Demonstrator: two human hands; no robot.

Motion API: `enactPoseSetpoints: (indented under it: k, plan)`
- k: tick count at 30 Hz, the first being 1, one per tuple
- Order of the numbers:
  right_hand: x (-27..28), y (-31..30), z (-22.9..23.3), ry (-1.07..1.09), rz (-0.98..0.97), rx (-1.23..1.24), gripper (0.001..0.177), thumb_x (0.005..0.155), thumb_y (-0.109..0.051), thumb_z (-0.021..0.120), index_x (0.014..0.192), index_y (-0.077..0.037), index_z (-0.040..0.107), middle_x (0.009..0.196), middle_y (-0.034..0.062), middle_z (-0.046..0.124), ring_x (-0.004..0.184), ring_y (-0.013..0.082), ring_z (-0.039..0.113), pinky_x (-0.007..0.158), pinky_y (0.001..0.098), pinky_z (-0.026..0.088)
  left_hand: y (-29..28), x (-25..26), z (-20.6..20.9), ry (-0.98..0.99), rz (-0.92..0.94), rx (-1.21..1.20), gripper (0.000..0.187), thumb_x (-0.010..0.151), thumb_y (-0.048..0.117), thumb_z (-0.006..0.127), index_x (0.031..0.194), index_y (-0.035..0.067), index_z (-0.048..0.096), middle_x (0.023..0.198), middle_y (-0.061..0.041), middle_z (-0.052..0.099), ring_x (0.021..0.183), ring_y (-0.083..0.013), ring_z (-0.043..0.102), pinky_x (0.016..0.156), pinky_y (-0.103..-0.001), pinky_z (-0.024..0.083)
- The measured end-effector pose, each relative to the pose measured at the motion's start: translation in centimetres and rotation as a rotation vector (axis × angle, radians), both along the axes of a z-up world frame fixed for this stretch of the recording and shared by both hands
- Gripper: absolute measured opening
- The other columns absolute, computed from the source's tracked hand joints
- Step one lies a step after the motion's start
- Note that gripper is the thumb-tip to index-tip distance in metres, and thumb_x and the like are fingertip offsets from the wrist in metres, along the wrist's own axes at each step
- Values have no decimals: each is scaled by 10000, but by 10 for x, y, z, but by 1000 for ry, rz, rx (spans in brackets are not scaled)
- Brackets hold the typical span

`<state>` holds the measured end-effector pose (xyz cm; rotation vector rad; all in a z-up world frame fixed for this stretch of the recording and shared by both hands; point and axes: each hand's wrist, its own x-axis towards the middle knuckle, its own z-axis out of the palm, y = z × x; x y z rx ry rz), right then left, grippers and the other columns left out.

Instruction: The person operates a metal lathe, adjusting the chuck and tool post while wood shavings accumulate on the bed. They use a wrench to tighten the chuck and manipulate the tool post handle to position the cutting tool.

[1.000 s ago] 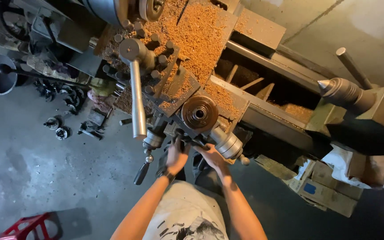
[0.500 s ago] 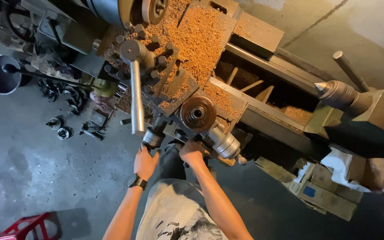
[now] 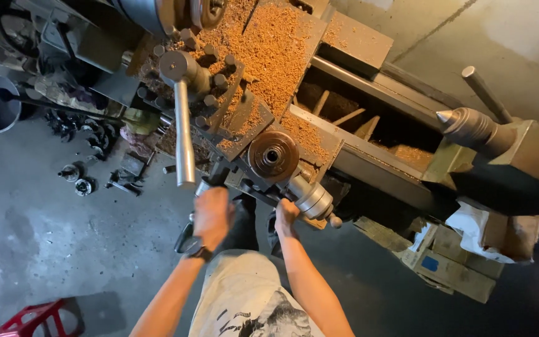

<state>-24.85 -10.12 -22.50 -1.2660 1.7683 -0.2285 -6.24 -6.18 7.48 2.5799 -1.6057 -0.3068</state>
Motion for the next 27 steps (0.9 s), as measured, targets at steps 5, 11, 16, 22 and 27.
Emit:
enactPoseSetpoints:
  k: [5, 11, 16, 22, 27]
  plan:
    - [-12, 29, -163, -31, 137, -182, 177, 977, -102, 501, 856, -21, 603, 887, 136, 600, 893, 231, 587, 772, 326, 454, -22, -8, -120, 280, -404, -19, 506, 798, 217, 715, 1217, -51, 624, 1214, -284, 596, 1143, -513, 564, 872, -552, 490]
    - [-13, 9, -108, -565, -833, 394, 197, 944, -165, 607, 1052, -3, 641, 1044, 120, 696, 921, 257, 676, 786, 404, 556, -42, 10, -169, 297, -506, 561, 383, 1011, 398, 579, 1153, 67, 710, 1246, -146, 636, 1174, -367, 619, 933, -502, 538]
    - [-27, 14, -119, -883, -847, 344, 278, 940, -157, 579, 1184, -30, 618, 1130, 106, 679, 948, 244, 677, 818, 404, 581, -40, -22, -159, 84, -563, 206, 579, 845, 483, 690, 1146, -12, 684, 1107, -181, 666, 1084, -368, 612, 981, -491, 450]
    - [-29, 21, -42, -758, -819, 162, 206, 950, -123, 633, 1116, -2, 646, 1070, 131, 687, 909, 243, 665, 778, 422, 566, -30, -58, -209, -143, -610, 143, 327, 908, 310, 626, 1080, 43, 705, 1079, -172, 679, 1095, -355, 594, 986, -510, 440]
    - [-20, 5, 21, -865, -787, 291, 223, 976, -202, 590, 1137, -61, 652, 1117, 106, 695, 961, 242, 676, 844, 468, 548, -38, -94, -187, -195, -580, 229, 366, 812, 318, 651, 1085, 82, 708, 1103, -158, 658, 1098, -347, 572, 1000, -547, 430]
